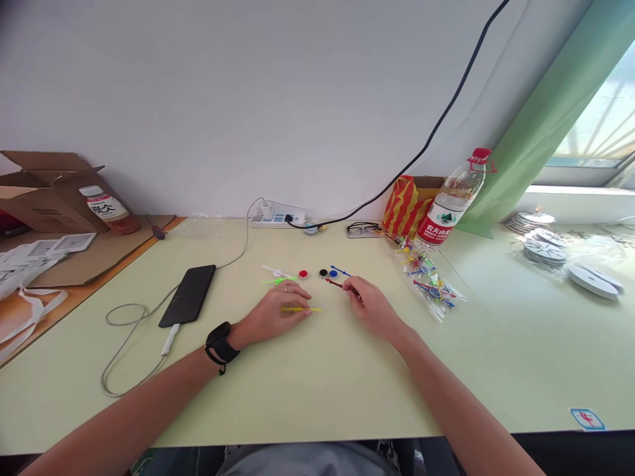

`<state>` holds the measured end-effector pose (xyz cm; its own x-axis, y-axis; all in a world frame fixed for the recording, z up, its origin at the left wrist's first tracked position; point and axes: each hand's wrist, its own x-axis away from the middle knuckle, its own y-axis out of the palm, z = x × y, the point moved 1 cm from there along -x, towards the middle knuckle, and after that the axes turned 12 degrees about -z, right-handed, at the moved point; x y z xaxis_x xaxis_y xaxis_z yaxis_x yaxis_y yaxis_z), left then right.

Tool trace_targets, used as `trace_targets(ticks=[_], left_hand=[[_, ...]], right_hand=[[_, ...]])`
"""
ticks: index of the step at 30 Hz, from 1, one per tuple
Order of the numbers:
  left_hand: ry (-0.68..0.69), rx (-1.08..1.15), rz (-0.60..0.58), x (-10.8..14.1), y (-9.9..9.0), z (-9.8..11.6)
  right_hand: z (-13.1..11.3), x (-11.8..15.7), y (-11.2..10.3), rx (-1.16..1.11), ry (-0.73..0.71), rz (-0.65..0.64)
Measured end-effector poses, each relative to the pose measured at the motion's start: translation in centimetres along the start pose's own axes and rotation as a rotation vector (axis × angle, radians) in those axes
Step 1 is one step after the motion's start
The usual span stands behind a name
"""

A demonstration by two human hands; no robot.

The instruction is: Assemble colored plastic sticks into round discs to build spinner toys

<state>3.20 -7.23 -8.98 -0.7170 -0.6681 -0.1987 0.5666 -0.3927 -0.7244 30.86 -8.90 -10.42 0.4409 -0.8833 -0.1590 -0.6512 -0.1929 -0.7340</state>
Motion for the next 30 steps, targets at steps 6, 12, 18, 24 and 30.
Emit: trace_targets(ticks=[6, 12, 18, 24, 30], left_hand=[[0.078, -0.151, 0.025, 0.1, -0.1, -0.3], [0.02, -0.327, 0.214, -0.3, -0.9, -2.0], [-0.097, -0.377, 0.375, -0.3, -2.3, -3.7], [0.013, -0.181, 0.167, 0.1, -0.8, -0.8], [0.04, -0.007, -0.114, 0.2, 0.9, 0.8]], right_hand=[[0.1, 0.0, 0.3, 0.027, -0.051, -0.033], [0.8, 0.0, 0.1, 0.053, 0.038, 0.011], [1.5, -0.2, -0.1, 0.02, 0.056, 0.168], [1.0, -0.4, 0.6, -0.052, -0.027, 0.174], [0.6, -0.6, 1.7, -0.017, -0.045, 0.095]])
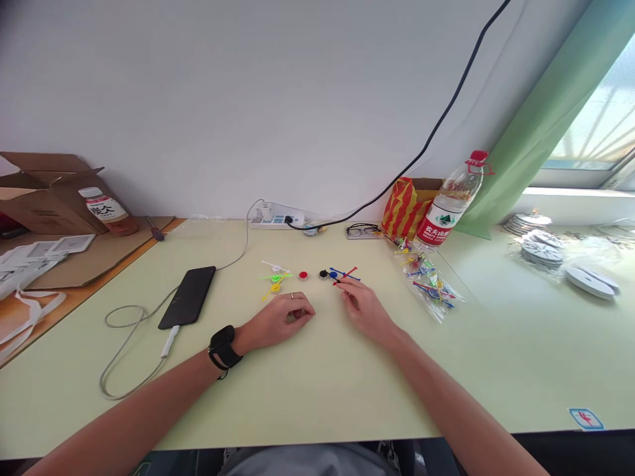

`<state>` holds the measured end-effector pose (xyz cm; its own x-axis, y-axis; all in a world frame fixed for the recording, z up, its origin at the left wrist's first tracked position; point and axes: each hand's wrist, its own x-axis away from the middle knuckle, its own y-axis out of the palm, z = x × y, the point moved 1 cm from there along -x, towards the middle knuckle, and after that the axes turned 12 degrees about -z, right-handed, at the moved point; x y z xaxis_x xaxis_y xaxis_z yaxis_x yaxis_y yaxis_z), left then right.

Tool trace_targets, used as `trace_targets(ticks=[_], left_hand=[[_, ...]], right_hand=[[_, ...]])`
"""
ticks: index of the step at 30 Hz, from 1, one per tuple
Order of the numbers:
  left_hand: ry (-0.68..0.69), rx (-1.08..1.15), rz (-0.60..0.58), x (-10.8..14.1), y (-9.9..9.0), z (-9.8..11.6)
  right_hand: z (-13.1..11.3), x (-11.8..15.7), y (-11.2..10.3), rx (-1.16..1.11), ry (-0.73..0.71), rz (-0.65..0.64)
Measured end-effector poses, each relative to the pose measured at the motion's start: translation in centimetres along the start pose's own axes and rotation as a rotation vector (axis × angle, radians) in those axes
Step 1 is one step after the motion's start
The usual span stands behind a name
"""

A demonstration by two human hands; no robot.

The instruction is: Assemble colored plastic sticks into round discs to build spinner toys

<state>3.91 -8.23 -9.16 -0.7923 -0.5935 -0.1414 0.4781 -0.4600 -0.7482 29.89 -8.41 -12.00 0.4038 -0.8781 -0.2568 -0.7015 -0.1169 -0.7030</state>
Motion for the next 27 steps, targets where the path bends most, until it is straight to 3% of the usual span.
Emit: trace_targets(ticks=[8, 17, 22, 27], left_hand=[[-0.023, 0.013, -0.003, -0.1, -0.1, -0.2], [-0.057, 0.014, 0.0, -0.1, 0.0, -0.5], [-0.128, -0.006, 0.049, 0.1, 0.0, -0.8], [-0.046, 0.004, -0.028, 0.1, 0.0, -0.3]], right_hand=[[0.1, -0.3, 0.4, -0.04, 0.032, -0.042], [-1.3, -0.5, 0.0, -0.049, 0.032, -0.036], [-2.1, 0.0, -0.5, -0.071, 0.053, -0.149], [-2.8, 0.3, -0.2, -0.084, 0.066, -0.237]])
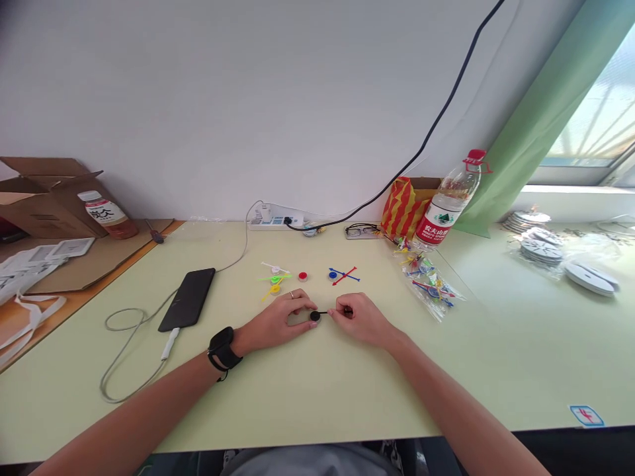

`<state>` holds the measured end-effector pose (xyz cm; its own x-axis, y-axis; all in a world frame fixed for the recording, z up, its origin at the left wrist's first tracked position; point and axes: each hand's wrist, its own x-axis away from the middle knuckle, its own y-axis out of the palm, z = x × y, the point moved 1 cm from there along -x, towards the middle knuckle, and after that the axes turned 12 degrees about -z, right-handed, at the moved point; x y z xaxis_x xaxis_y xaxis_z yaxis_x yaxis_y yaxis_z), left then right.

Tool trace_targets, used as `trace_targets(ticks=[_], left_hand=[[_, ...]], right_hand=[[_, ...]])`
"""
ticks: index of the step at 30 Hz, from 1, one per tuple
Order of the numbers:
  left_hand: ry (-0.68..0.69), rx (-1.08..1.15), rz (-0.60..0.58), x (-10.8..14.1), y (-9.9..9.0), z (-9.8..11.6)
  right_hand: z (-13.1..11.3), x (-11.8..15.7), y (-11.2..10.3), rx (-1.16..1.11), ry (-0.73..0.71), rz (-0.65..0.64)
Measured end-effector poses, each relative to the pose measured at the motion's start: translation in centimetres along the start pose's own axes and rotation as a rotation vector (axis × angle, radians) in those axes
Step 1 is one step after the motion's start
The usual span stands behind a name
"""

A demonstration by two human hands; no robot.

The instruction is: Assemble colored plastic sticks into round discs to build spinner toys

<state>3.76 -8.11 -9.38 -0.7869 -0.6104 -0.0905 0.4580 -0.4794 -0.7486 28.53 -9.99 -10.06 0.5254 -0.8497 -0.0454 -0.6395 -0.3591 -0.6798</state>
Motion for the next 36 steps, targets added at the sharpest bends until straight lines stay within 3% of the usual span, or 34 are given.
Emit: trace_targets(ticks=[10, 18, 22, 36], left_hand=[[0.04, -0.081, -0.015, 0.2, -0.2, 0.6], [0.139, -0.499, -0.066, -0.1, -0.6, 1.6], [0.153, -0.6, -0.103, -0.3, -0.6, 2.0], [0.107, -0.516, -0.065, -0.4, -0.5, 1.6]], right_hand=[[-0.1, 0.0, -0.6, -0.132, 0.036, 0.061], [-0.3, 0.1, -0.2, -0.219, 0.043, 0.072], [-0.5, 0.2, -0.4, -0.282, 0.033, 0.073], [-1.4, -0.1, -0.9, -0.317, 0.022, 0.071]])
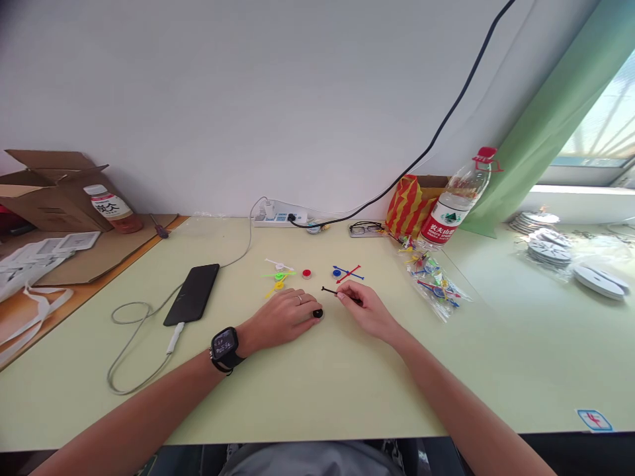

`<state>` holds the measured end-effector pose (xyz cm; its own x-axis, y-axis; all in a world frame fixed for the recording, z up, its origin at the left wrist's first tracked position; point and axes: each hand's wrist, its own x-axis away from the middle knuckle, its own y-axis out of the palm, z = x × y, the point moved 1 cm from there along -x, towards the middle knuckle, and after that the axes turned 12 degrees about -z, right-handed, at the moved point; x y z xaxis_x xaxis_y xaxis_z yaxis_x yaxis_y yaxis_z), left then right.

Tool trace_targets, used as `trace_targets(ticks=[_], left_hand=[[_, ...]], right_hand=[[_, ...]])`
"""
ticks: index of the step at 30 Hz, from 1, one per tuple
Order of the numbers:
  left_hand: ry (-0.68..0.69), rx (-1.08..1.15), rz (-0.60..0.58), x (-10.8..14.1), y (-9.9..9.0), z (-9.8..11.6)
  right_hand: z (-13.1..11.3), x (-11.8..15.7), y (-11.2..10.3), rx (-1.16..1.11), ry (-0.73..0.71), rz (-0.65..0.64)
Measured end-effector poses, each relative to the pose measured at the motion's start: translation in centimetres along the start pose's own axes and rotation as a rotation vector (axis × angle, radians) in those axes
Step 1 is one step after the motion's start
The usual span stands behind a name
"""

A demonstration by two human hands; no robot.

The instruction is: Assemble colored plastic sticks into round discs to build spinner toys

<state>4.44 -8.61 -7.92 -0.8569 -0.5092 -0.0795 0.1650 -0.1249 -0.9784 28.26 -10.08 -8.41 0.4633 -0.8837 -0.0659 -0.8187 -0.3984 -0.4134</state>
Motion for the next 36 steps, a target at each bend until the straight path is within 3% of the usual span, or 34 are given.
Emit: trace_targets(ticks=[9, 17, 23, 32, 36], left_hand=[[-0.181, 0.623, 0.153, 0.3, 1.3, -0.5], [-0.207, 0.981, 0.157, -0.4, 1.3, -0.3], [-0.098, 1.064, 0.105, -0.2, 0.9, 0.1], [-0.103, 1.066, 0.095, -0.2, 1.1, 0.3], [-0.106, 1.035, 0.127, -0.3, 1.0, 0.4]], right_hand=[[0.5, 0.2, 0.0, -0.227, -0.008, -0.011], [0.2, 0.4, 1.8, -0.414, -0.065, -0.193], [0.6, 0.0, 2.5, -0.341, -0.074, -0.174], [0.3, 0.2, 2.2, -0.3, -0.109, -0.07], [0.4, 0.2, 2.3, -0.255, -0.108, -0.091]])
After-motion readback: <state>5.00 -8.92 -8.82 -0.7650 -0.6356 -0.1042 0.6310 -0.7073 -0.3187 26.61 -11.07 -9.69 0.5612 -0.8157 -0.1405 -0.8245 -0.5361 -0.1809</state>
